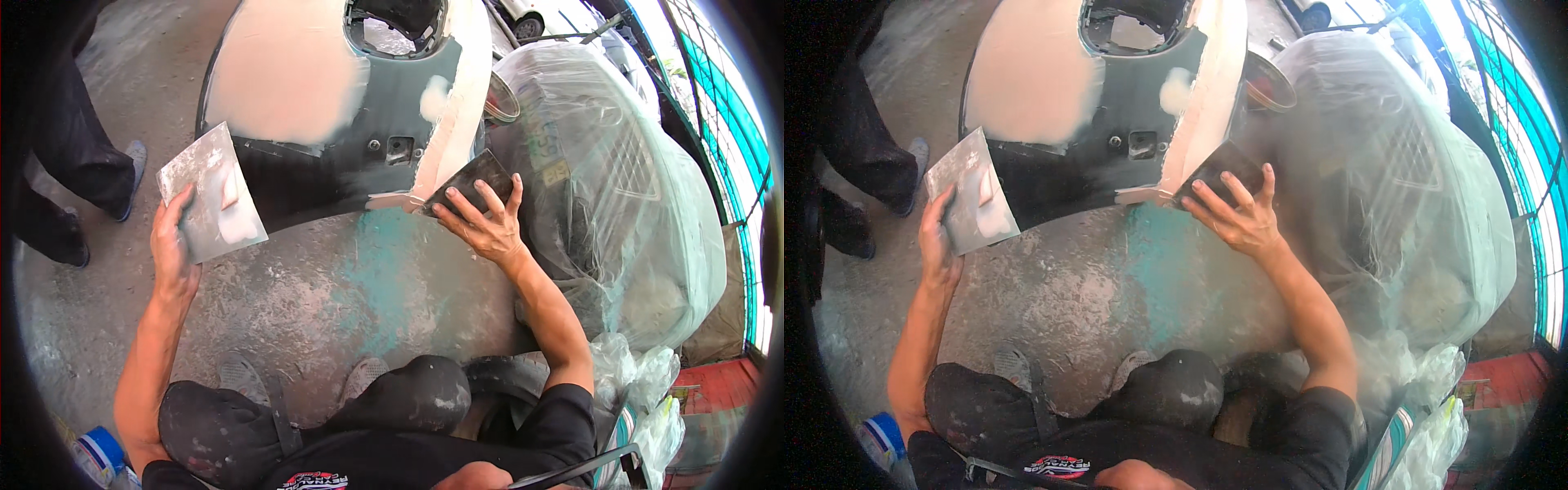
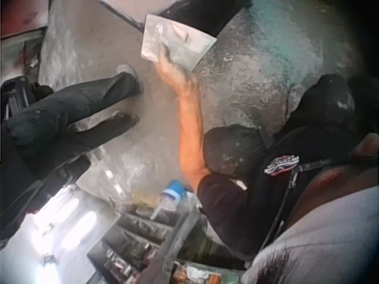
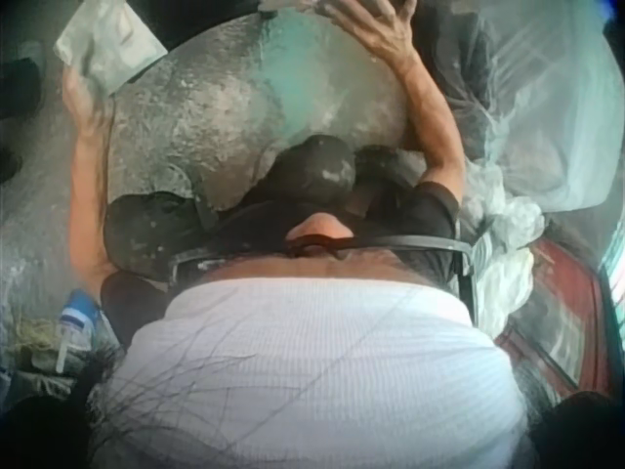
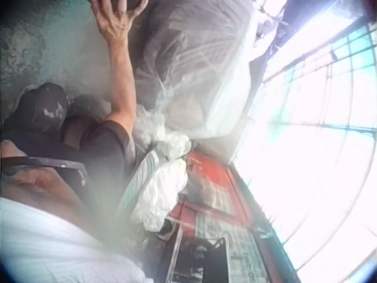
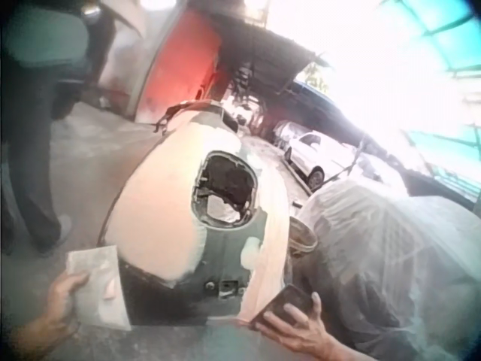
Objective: The person applies pink filler to a car bumper with spreaders, smoothing and leveling the material over the damaged surface and around the edges of a recessed area.
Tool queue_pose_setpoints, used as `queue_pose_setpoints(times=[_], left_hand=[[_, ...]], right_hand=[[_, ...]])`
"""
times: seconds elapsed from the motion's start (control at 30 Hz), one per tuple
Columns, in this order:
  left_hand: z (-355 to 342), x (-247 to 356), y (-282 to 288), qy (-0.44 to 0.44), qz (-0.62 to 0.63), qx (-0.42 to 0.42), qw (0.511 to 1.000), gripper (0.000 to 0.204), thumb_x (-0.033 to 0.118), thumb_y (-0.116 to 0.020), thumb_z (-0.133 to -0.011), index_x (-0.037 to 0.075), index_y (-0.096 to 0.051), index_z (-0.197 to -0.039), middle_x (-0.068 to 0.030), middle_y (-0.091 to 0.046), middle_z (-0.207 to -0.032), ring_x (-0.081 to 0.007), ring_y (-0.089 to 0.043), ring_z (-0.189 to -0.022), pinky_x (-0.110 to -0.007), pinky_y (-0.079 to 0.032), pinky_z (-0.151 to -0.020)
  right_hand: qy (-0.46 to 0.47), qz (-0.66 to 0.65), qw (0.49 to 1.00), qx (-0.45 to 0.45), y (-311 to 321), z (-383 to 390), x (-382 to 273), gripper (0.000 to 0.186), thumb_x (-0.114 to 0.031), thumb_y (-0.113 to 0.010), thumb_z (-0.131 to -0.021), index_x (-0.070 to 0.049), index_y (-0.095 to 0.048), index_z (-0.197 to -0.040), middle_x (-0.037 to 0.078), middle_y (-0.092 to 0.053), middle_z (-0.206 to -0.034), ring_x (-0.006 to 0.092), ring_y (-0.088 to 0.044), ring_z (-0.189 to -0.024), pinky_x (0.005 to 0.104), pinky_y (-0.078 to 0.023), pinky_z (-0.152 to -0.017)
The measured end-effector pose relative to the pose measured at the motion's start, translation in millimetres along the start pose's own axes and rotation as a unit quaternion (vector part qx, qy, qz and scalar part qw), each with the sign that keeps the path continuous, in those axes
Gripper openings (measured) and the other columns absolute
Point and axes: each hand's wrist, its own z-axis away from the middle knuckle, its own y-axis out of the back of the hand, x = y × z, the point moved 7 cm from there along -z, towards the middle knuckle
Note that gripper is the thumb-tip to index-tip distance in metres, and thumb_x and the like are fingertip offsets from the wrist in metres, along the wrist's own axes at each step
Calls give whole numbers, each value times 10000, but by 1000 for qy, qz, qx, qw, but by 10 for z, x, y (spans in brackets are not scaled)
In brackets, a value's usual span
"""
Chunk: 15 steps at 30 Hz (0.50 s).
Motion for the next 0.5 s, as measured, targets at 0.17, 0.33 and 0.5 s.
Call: queue_pose_setpoints(times=[0.17,0.33,0.5], left_hand=[[20,74,-18,2,-23,5,1000,447,272,-617,-979,17,-545,-1339,-111,-569,-1312,-236,-550,-1236,-376,-429,-1063],[-12,24,19,4,-23,-8,1000,455,277,-597,-990,18,-526,-1358,-114,-564,-1324,-241,-548,-1253,-390,-427,-1078],[-14,46,-8,-6,3,-5,1000,376,220,-618,-973,8,-545,-1274,-106,-614,-1227,-223,-624,-1134,-380,-503,-988]], right_hand=[[-12,-30,999,14,-90,34,64,353,-329,-741,-815,-388,-730,-1163,-127,-515,-1416,227,-446,-1329,733,-180,-1167],[-36,-33,999,-1,-121,183,106,396,-342,-767,-795,-379,-717,-1186,-119,-521,-1412,225,-466,-1308,727,-184,-1167],[-87,-21,996,-6,-9,391,61,385,-356,-775,-787,-362,-722,-1168,-108,-531,-1395,221,-456,-1315,729,-176,-1168]])
